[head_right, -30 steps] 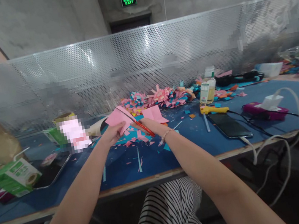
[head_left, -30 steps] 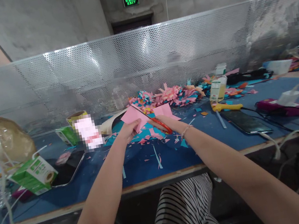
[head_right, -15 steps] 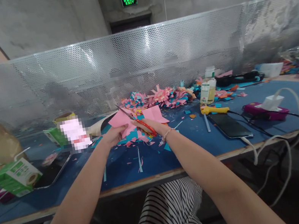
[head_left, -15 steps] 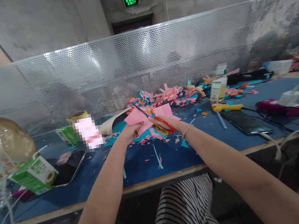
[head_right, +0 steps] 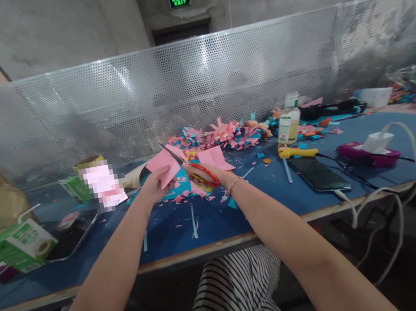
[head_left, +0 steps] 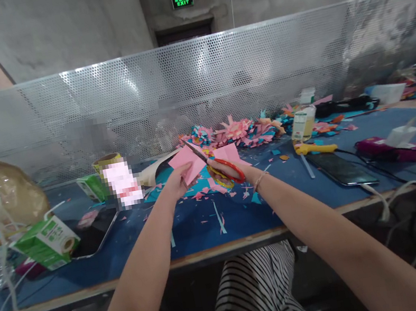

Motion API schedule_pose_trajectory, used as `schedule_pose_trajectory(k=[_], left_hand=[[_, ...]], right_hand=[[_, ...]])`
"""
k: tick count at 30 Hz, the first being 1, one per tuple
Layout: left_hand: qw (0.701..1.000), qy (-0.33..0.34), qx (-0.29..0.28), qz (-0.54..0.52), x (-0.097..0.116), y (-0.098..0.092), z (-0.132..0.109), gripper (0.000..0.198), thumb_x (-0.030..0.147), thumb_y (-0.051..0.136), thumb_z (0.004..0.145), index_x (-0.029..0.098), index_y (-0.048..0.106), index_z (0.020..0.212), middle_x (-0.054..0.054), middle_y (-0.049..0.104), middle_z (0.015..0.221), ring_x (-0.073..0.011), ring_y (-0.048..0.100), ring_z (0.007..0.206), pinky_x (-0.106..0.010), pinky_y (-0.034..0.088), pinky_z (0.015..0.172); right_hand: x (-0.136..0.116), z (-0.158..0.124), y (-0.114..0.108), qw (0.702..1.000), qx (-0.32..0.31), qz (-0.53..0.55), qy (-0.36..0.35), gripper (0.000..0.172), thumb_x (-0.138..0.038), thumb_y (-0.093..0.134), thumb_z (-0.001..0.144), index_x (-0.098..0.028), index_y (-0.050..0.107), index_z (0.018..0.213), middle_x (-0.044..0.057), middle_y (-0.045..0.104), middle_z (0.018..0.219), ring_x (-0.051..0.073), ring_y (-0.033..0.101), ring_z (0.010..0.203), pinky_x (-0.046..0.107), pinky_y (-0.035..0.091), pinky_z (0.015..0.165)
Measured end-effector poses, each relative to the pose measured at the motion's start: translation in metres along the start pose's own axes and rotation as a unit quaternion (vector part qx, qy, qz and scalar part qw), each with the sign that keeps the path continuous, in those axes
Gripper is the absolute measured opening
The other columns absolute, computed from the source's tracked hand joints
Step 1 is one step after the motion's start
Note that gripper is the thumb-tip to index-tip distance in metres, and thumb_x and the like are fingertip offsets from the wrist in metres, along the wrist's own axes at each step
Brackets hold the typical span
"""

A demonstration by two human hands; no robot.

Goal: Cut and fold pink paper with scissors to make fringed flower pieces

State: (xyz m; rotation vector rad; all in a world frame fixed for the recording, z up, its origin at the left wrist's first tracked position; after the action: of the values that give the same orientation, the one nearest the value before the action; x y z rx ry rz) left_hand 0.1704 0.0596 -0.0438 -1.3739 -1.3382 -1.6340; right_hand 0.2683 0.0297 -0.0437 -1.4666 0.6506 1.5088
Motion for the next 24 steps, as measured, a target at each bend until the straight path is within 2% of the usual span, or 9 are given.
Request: schedule_pose_trajectory(k=[4, 7, 13, 21, 24], left_hand=[[0.999, -0.028, -0.029, 0.009, -0.005, 0.005, -0.001, 0.019, 0.020, 0.050, 0.075, 0.008, 0.058, 0.087, -0.005, 0.059, 0.052, -0.0123, 0.055, 0.042, -0.019, 0.039, 0.035], [0.999, -0.041, -0.024, 0.007, -0.007, 0.005, -0.003, 0.019, 0.019, 0.049, 0.076, 0.008, 0.058, 0.088, -0.005, 0.059, 0.052, -0.0121, 0.054, 0.042, -0.020, 0.041, 0.037], [0.998, -0.034, -0.049, 0.004, -0.006, 0.007, -0.002, 0.015, 0.021, 0.052, 0.074, 0.009, 0.059, 0.080, -0.005, 0.058, 0.051, -0.0121, 0.053, 0.042, -0.020, 0.038, 0.035], [0.999, -0.036, -0.030, -0.011, -0.005, 0.003, -0.001, 0.010, 0.021, 0.052, 0.073, 0.012, 0.057, 0.074, -0.003, 0.057, 0.050, -0.0114, 0.054, 0.044, -0.019, 0.039, 0.037], [0.999, -0.039, -0.025, -0.007, -0.005, 0.001, 0.000, 0.010, 0.021, 0.052, 0.072, 0.012, 0.056, 0.073, -0.004, 0.057, 0.051, -0.0116, 0.054, 0.045, -0.019, 0.040, 0.038]], right_hand=[[-0.005, -0.001, 0.005, 1.000, -0.012, -0.005, -0.019, 0.049, -0.061, 0.032, 0.079, -0.017, 0.040, 0.060, -0.004, 0.037, 0.046, 0.005, 0.033, 0.037, 0.021, 0.027, 0.036], [-0.008, -0.001, 0.006, 1.000, -0.012, -0.007, -0.023, 0.049, -0.061, 0.031, 0.080, -0.017, 0.039, 0.060, -0.004, 0.036, 0.046, 0.006, 0.033, 0.038, 0.021, 0.027, 0.036], [-0.003, -0.001, 0.000, 0.999, 0.022, -0.040, 0.018, 0.051, -0.064, 0.030, 0.078, -0.017, 0.039, 0.061, -0.004, 0.035, 0.046, 0.004, 0.030, 0.035, 0.018, 0.024, 0.031], [-0.001, -0.006, -0.012, 0.993, 0.079, -0.070, 0.061, 0.050, -0.067, 0.037, 0.073, -0.018, 0.039, 0.061, -0.005, 0.035, 0.045, 0.003, 0.031, 0.032, 0.017, 0.026, 0.029], [-0.008, -0.009, -0.010, 0.995, 0.070, -0.061, 0.041, 0.048, -0.064, 0.038, 0.075, -0.018, 0.040, 0.062, -0.005, 0.036, 0.046, 0.004, 0.031, 0.034, 0.018, 0.025, 0.029]])
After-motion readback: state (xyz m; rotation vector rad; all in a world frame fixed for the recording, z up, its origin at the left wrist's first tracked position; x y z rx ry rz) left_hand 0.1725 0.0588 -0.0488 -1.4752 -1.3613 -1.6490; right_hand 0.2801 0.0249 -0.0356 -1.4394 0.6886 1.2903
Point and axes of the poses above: each hand's wrist, its own z-axis towards the middle knuckle, its own y-axis out of the palm, x = y × z, the point moved 10 cm from there along z, towards the middle knuckle
